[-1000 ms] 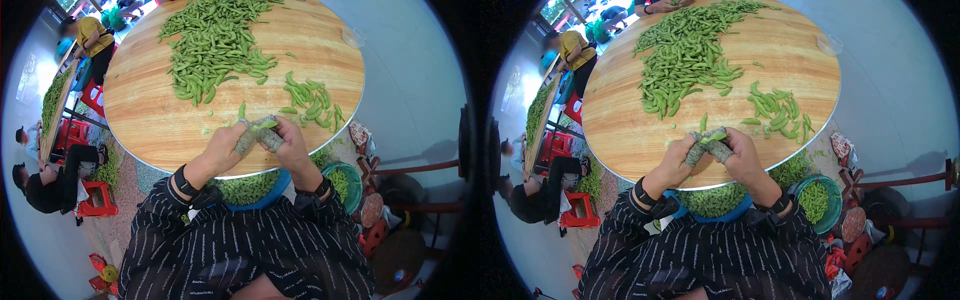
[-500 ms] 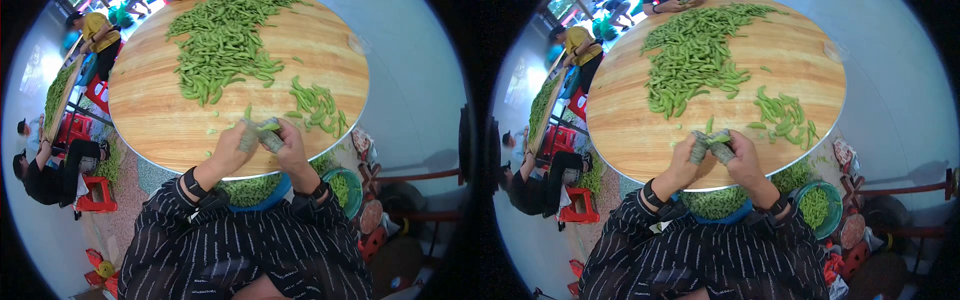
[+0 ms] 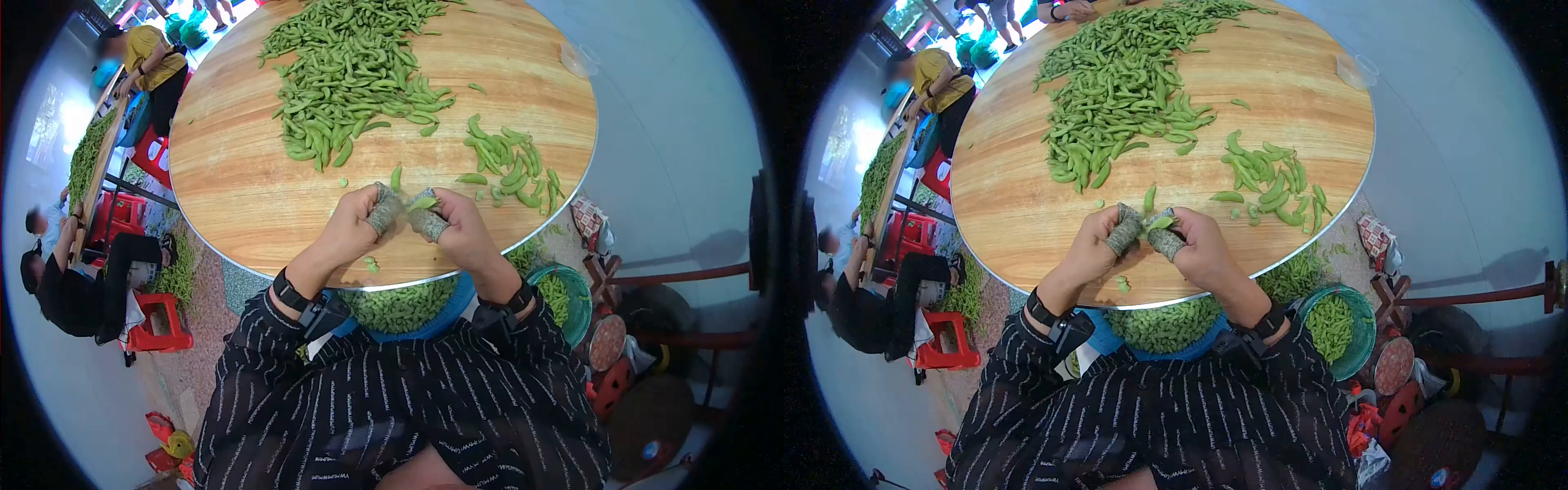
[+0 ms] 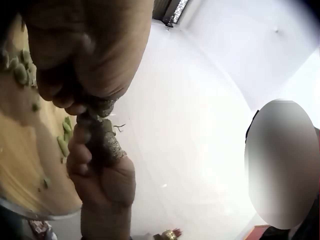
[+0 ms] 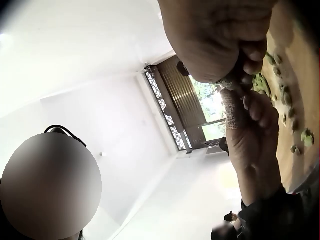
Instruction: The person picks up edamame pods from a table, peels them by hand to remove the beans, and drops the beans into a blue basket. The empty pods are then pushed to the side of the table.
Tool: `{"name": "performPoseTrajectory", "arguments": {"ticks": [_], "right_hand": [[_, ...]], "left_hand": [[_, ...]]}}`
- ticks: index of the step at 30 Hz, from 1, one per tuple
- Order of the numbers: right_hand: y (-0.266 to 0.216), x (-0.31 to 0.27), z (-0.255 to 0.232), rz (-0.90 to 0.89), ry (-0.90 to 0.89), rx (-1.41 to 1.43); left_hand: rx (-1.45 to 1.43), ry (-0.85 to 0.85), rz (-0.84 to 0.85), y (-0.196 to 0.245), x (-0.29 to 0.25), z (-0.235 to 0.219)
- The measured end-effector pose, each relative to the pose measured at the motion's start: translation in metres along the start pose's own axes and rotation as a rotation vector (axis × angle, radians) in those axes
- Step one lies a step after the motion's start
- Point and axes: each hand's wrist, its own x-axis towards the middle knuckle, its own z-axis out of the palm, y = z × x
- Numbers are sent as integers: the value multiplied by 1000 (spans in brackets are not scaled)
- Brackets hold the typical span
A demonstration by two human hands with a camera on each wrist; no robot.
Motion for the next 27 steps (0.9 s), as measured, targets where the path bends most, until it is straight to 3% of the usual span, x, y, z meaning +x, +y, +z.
{"name": "performPoseTrajectory", "arguments": {"ticks": [3, 5, 9, 12, 14, 16, 18, 20, 22, 27], "right_hand": [[2, 0, 6, -18, 14, -82], [-2, -2, 9, -185, 57, -550], [1, -1, 10, -198, 54, -507], [4, 3, 7, -144, 24, -350], [10, 7, 2, -53, 118, -9], [9, 11, -9, -55, 150, -51], [2, 7, -18, -11, 358, -587], [11, 7, -23, -30, 365, -592], [4, 1, -9, -131, 249, -145], [-15, -7, 12, 20, 77, 36]], "left_hand": [[-26, -13, -54, -16, 3, -2], [-281, -41, -160, -21, 3, -3], [-308, -56, -152, -11, 1, -7], [-139, -114, -180, -1, -2, -15], [-703, -119, -266, -6, -3, -20], [-712, -74, -229, -6, -5, -22], [-726, -41, -208, -8, -7, -15], [-592, 55, -165, -5, -6, -11], [-588, 33, -151, -5, -6, -7], [-459, 4, -42, -3, -7, -1]]}}
